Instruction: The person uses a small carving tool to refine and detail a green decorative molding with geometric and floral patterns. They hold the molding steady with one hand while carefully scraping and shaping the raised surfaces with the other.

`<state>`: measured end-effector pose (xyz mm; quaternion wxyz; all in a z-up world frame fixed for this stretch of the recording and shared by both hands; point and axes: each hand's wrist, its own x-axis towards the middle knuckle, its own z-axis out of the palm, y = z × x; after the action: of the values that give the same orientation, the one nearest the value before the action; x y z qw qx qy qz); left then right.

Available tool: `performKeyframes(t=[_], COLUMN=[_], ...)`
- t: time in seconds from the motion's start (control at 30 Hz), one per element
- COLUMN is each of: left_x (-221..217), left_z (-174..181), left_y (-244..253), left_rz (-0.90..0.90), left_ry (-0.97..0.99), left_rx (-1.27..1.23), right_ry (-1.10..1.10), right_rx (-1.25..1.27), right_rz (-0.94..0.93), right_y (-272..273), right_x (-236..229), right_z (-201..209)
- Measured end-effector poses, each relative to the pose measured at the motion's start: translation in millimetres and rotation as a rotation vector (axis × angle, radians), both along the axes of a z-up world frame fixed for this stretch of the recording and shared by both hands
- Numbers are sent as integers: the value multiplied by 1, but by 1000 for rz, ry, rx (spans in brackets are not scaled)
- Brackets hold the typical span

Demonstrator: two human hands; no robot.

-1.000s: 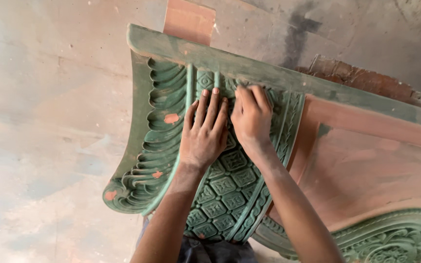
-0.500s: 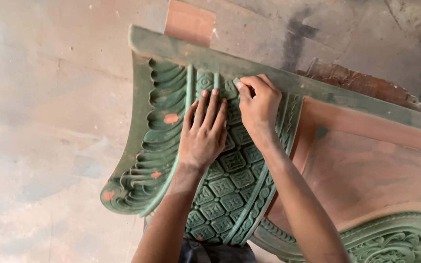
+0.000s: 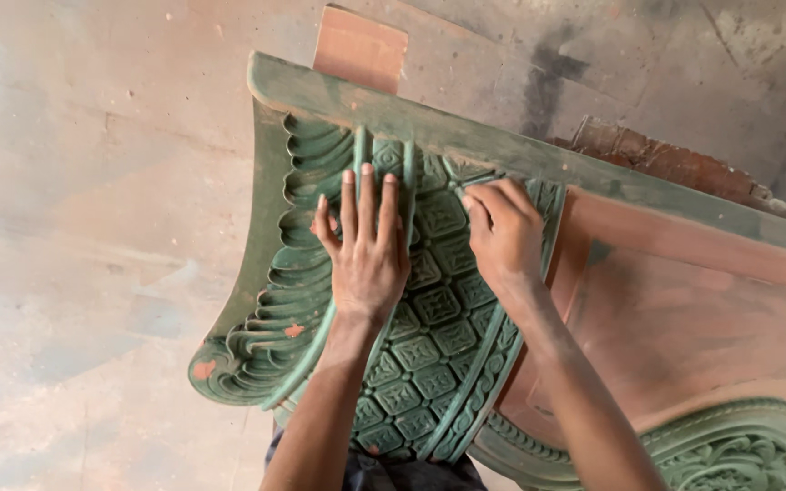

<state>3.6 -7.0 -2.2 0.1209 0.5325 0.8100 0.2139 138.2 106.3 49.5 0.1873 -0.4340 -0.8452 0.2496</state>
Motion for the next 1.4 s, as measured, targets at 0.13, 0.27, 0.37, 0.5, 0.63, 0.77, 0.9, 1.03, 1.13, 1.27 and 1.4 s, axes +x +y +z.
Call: performKeyframes(t=[0.13,0.27,0.37,0.5,0.63,0.77,0.9,1.03,1.13,1.27,1.4], left_x=[0,1,4,5,3,4,3,3,0,10,2], left_z=[-4,-6,-6,-4,-4,-6,-7,-3,-3,-3,-3], left_y=[-4,1,-1,2,1,1,0,1,4,-4,2], left_rz=[15,0,-2,20,-4,9,6,10,11,2,7], left_ry=[-16,25,31,115,90,102,71,85,81,47,104], left_rx=[-36,-61,-65,-56,-86,-79,-73,-72,-59,-76,-61], right_ry=[-118,-170,-217,-190,-221,-245,-205,-204,-147,-178,-186], right_rx=[69,296,282,246,272,208,215,80,72,-24,21], right_rz=[184,407,468,473,518,453,498,351,366,370,417], right_y=[5,9,18,15,25,23,25,37,28,40,54], right_x=[12,-3,1,-8,-7,-6,-17,-2,-23,-13,-5], right_z=[-6,-39,-29,-17,-19,-2,-14,2,-17,-19,-3])
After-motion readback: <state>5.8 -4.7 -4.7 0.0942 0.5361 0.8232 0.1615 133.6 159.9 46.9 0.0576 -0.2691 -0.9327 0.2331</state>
